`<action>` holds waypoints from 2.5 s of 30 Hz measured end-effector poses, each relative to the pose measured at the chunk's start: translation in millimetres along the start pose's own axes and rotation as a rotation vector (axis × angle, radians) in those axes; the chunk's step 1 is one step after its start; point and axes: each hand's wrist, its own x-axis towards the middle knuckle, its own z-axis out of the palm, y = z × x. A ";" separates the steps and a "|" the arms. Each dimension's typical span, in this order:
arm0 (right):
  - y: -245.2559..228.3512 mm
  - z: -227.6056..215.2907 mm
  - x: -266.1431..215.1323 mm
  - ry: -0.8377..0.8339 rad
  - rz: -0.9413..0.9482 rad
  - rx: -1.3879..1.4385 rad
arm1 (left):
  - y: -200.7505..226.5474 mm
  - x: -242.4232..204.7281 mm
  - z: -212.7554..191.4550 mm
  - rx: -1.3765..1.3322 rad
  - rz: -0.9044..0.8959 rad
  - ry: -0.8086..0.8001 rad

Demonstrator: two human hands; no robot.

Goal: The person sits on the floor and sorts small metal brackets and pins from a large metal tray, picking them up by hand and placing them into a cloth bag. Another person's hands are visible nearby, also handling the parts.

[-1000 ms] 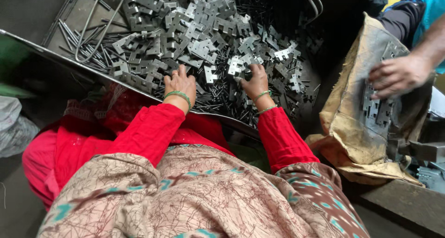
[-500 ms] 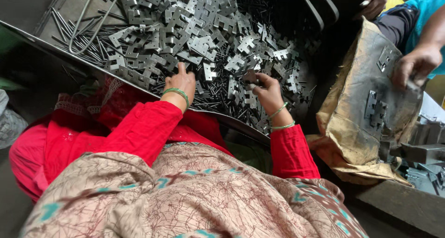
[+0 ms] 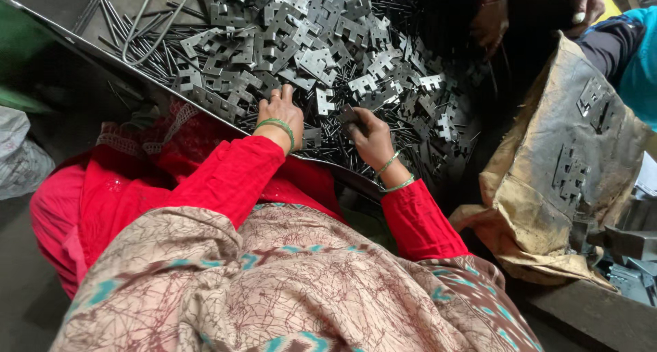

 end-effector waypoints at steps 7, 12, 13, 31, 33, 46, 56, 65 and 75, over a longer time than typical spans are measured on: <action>-0.2 -31.7 -6.5 0.097 0.335 0.696 | -32.5 5.4 -1.9 -0.358 0.054 0.063; -19.0 -55.2 -7.2 0.150 0.432 0.926 | -59.7 20.1 2.1 -1.623 0.212 0.132; -22.0 -54.4 -5.5 0.150 0.442 0.959 | -58.8 22.6 3.2 -1.712 0.223 0.119; 2.0 -15.3 -16.1 0.027 0.092 0.524 | -41.4 16.7 -48.5 -1.428 0.474 0.211; -0.6 -20.5 -17.9 0.040 0.024 0.457 | -32.2 19.7 -23.0 -0.417 0.426 0.306; -13.2 -41.2 -15.6 0.184 0.427 0.942 | -35.6 36.2 47.6 0.131 0.409 0.295; -30.9 -44.3 -0.6 0.116 0.453 1.036 | -28.5 35.5 34.0 -2.131 -0.067 0.007; -93.0 6.2 -18.5 0.041 -0.296 -0.097 | 61.4 10.8 32.5 -2.506 -0.056 -0.174; -39.8 -112.1 -24.2 0.291 0.369 1.121 | -42.2 8.1 -25.1 -0.294 0.117 0.331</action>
